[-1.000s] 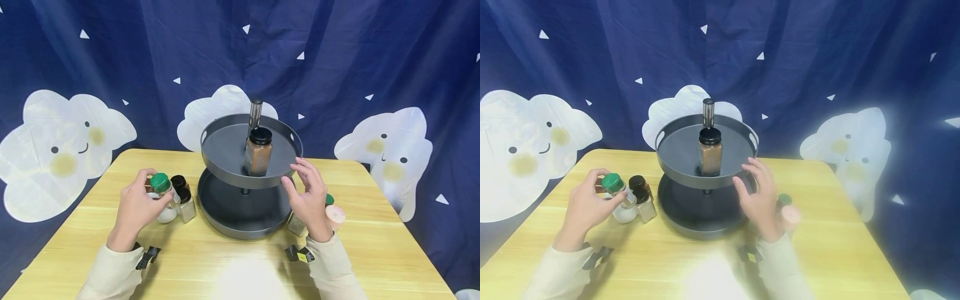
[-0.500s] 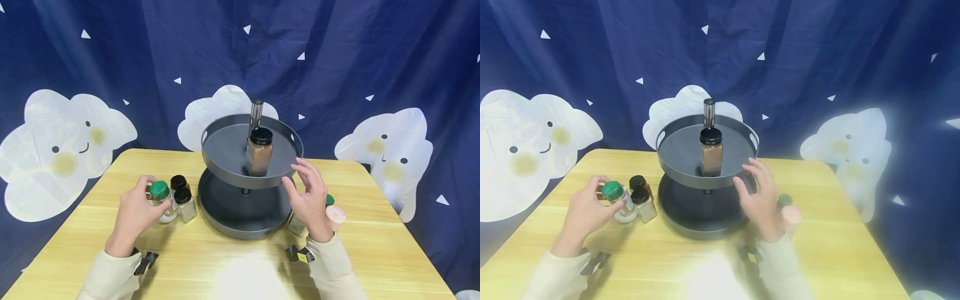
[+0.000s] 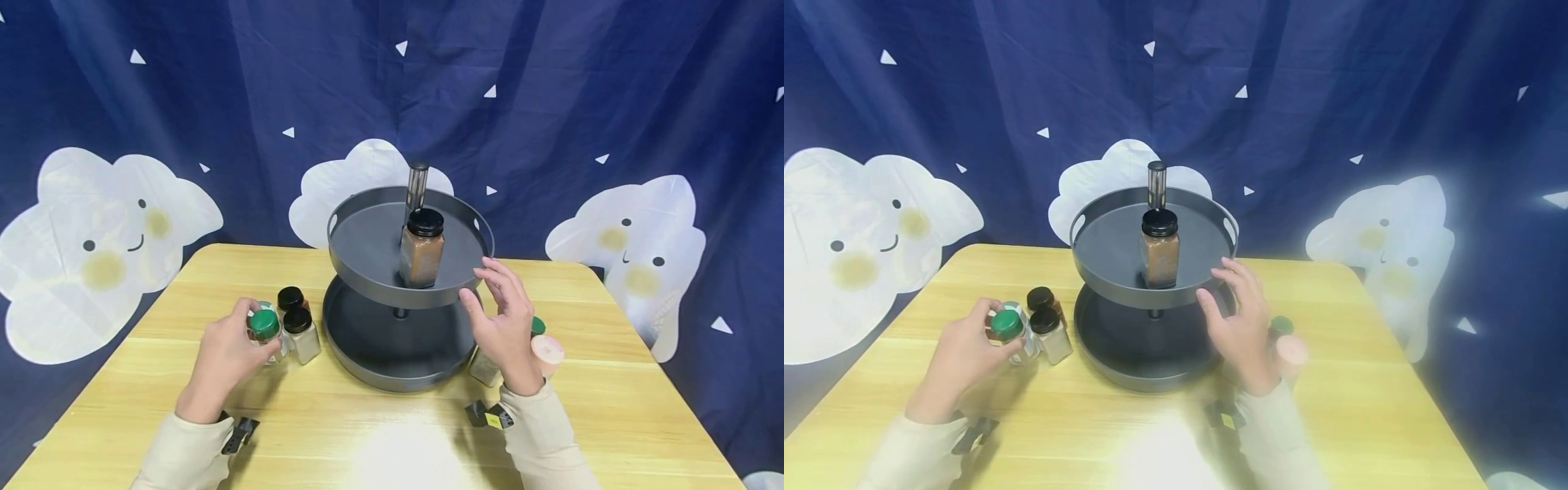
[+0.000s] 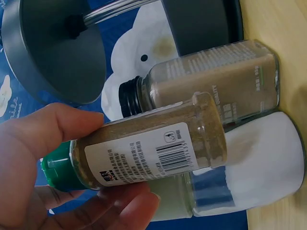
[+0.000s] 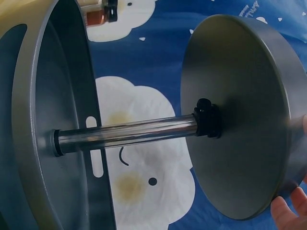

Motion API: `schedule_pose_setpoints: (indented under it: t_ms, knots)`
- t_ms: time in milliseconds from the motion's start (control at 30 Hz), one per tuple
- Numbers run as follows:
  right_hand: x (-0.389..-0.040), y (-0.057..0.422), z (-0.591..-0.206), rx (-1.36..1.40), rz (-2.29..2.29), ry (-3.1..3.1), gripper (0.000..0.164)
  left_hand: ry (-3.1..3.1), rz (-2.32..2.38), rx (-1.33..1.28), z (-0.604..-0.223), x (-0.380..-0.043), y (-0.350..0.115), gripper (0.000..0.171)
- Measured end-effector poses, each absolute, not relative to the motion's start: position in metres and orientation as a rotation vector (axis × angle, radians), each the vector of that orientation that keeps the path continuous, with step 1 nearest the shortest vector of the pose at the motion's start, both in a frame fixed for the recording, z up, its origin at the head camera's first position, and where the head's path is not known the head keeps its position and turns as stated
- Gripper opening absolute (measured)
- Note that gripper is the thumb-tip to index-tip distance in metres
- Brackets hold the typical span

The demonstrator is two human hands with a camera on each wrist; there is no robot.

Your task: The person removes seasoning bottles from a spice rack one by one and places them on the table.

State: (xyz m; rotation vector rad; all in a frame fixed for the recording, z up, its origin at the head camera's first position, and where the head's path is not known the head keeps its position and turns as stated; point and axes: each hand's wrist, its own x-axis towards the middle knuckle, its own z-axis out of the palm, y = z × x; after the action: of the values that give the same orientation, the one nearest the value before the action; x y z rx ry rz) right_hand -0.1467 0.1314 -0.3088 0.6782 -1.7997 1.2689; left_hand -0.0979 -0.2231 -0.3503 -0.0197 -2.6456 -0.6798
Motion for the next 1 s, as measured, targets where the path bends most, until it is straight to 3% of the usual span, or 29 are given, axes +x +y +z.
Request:
schedule_pose_setpoints:
  t_ms: [1000]
  knots:
    - [-0.157, 0.137, -0.320, 0.688, 1.288, -1.791, 0.034, -2.762, -0.652, -0.056, -0.369, -0.097, -0.212, 0.046]
